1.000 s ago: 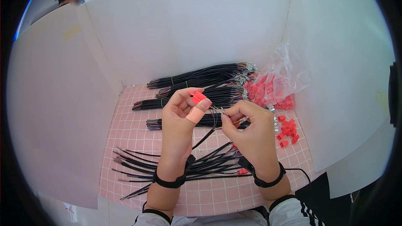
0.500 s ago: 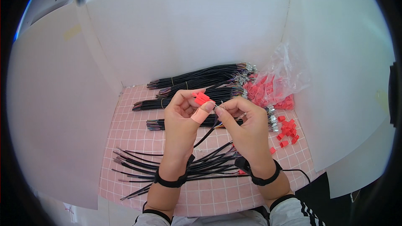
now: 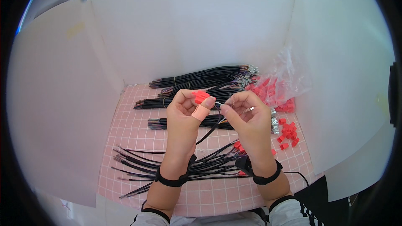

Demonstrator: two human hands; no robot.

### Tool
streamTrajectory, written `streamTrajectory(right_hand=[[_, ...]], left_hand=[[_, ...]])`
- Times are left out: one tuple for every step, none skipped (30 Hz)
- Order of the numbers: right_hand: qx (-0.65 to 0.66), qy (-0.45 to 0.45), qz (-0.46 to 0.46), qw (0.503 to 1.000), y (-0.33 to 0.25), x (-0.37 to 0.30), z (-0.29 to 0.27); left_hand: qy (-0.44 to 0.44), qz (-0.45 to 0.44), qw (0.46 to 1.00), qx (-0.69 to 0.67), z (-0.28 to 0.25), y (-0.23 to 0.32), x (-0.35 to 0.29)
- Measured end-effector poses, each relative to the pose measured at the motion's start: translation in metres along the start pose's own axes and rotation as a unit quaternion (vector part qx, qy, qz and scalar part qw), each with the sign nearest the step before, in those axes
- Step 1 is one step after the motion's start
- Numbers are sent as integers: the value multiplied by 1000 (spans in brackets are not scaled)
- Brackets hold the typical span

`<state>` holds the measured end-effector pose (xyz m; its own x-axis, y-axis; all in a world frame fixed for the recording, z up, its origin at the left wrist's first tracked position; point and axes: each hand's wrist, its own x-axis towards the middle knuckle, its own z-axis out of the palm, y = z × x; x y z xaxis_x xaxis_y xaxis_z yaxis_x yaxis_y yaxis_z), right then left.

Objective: Manually inserting wires into a connector housing.

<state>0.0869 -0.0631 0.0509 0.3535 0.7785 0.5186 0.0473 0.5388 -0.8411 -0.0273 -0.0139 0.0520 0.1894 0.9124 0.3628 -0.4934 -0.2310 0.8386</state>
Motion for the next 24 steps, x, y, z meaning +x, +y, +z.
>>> streamTrajectory(right_hand=[[0, -2, 0, 1000, -2, 0, 1], [-19, -6, 6, 1000, -4, 0, 1], [-39, -8, 11, 999, -5, 0, 1], [-40, -9, 11, 999, -6, 0, 1], [-51, -8, 4, 999, -7, 0, 1], [-62, -7, -2, 998, -7, 0, 1], [-63, -6, -2, 998, -4, -1, 0], [-92, 5, -48, 995, 0, -1, 0], [-119, 15, -93, 988, 3, -2, 0], [-119, 15, -93, 988, 3, -3, 1], [-141, 21, -100, 985, 2, -3, 2], [-163, 27, -108, 980, 1, -4, 2], [-163, 28, -107, 980, 0, -4, 3], [-187, 37, -123, 974, -1, -4, 3], [-210, 46, -138, 967, -3, -4, 3], [-209, 46, -139, 967, -4, -4, 2], [-216, 32, -159, 963, -5, -4, 2], [-224, 18, -179, 958, -5, -4, 0], [-225, 19, -179, 958, -5, -4, 0], [-233, 16, -176, 956, -6, -3, -1], [-241, 12, -173, 955, -7, -3, -1], [-242, 13, -173, 955, -7, -4, -2], [-248, 7, -176, 953, -6, -4, -2], [-254, 1, -179, 951, -6, -4, -2]], left_hand=[[-5, -3, 1000, -2, -1, 0, 0], [-11, -6, 1000, -3, -2, 0, 0], [-10, -6, 1000, -4, -2, 1, -1], [-12, -7, 1000, -3, -2, 1, -1], [-14, -8, 1000, -2, -1, 1, -1], [-14, -8, 1000, -4, -1, 0, -1], [-18, -7, 1000, -5, 0, 0, -1], [-23, -6, 1000, -6, 1, -1, -1], [-22, -6, 1000, -6, 0, -2, -1], [-19, -5, 1000, 1, 0, -2, -2], [-16, -5, 1000, 9, 1, -3, -2], [-16, -6, 1000, 9, 1, -3, -2], [-9, 11, 1000, 14, 3, -3, -4], [-3, 27, 999, 19, 4, -3, -4], [-4, 27, 999, 20, 4, -2, -5], [0, 42, 999, 32, 5, 0, -6], [4, 56, 997, 44, 5, 1, -7], [2, 56, 997, 44, 5, 1, -7], [-3, 49, 997, 53, 5, 2, -7], [-8, 42, 997, 62, 5, 2, -7], [-9, 42, 997, 62, 4, 2, -7], [-16, 43, 997, 59, 4, 2, -7], [-23, 43, 997, 55, 4, 2, -7], [-24, 44, 997, 55, 4, 3, -7]])
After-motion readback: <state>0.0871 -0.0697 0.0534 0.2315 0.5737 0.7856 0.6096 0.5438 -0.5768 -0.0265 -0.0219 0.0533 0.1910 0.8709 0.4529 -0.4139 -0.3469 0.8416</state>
